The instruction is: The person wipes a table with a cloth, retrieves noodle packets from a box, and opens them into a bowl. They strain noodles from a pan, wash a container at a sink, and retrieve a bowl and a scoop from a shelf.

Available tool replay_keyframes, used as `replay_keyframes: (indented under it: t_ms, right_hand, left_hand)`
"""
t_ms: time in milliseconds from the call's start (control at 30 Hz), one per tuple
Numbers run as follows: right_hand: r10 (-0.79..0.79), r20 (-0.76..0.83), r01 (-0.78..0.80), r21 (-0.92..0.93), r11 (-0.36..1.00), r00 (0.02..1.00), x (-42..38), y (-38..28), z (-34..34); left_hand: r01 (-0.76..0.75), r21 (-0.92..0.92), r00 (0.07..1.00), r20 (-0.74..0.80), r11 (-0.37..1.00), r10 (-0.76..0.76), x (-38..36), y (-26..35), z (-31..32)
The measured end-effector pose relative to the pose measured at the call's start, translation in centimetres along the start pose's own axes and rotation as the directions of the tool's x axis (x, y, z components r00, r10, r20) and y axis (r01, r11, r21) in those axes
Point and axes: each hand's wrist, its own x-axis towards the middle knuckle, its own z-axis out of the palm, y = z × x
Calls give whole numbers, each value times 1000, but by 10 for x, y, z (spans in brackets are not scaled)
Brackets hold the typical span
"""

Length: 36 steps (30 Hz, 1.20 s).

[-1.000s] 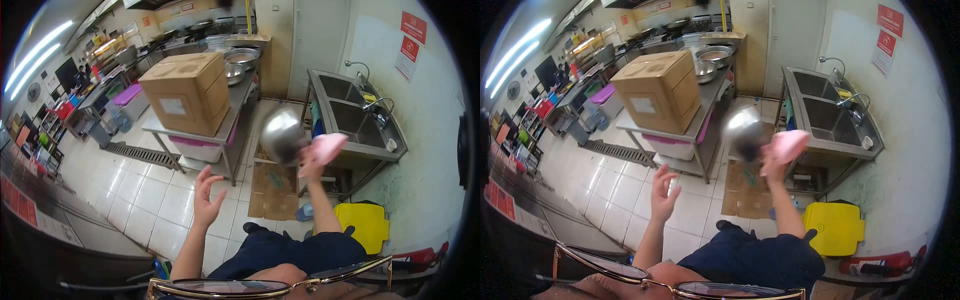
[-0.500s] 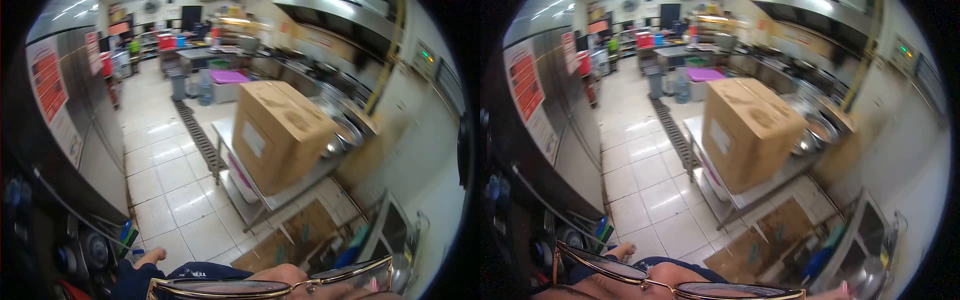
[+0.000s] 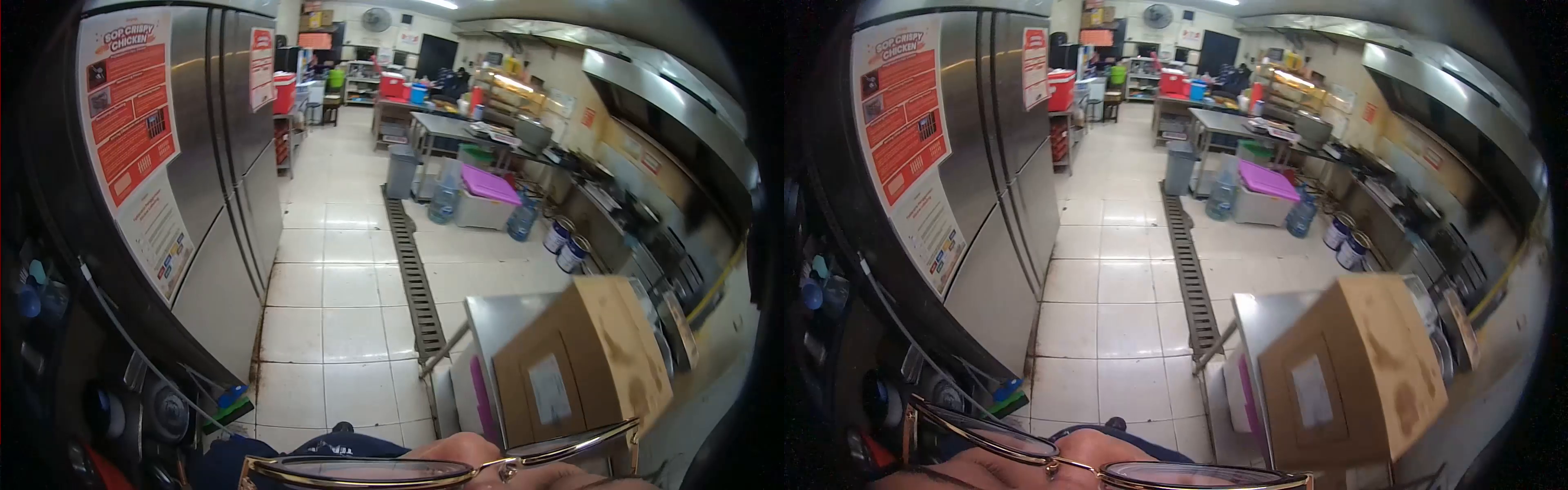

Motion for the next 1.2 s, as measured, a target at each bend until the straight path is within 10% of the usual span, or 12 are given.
replay_keyframes:
  t_ms: [167, 267, 333, 500, 700, 800, 900, 967, 1100, 1200]
  right_hand:
    - [-52, 145, 45, 50, 998, 988, -51, -45, 165]
    - [-83, 208, 68, 76, 995, 975, -76, -59, 253]
    - [-106, 246, 86, 89, 992, 964, -95, -63, 315]
    - [-222, 381, 160, 186, 969, 898, -146, -71, 513]
    - [-503, 617, 279, 427, 860, 605, -275, -116, 785]
    - [-708, 626, 474, 539, 696, 327, -395, -123, 914]
    - [-330, 874, -36, 366, 930, 358, -498, -161, 983]
    - [-316, 892, -4, 336, 942, 324, -555, -131, 1033]
    - [-105, 929, -643, 323, 695, 354, -636, -76, 1120]
    - [235, 961, -957, 73, 281, 143, -647, -53, 1169]
  left_hand:
    - [65, -348, 994, 106, 935, -29, 37, 134, -112]
    - [-118, -402, 982, -186, 908, 45, 53, 217, -203]
    - [-469, -90, 772, -524, 878, 359, 85, 256, -277]
    - [-309, 407, 579, -637, 860, 510, 133, 289, -427]
    - [77, -264, 788, -575, 961, -221, 177, 204, -471]
    - [1, -194, 912, -402, 981, -80, 155, 179, -463]
    - [121, -261, 937, -289, 958, -198, 153, 195, -495]
    - [154, -292, 928, -284, 944, -240, 170, 216, -542]
    - [110, -306, 895, -382, 946, -228, 241, 283, -685]
    - [16, -183, 835, -538, 983, -114, 317, 356, -812]
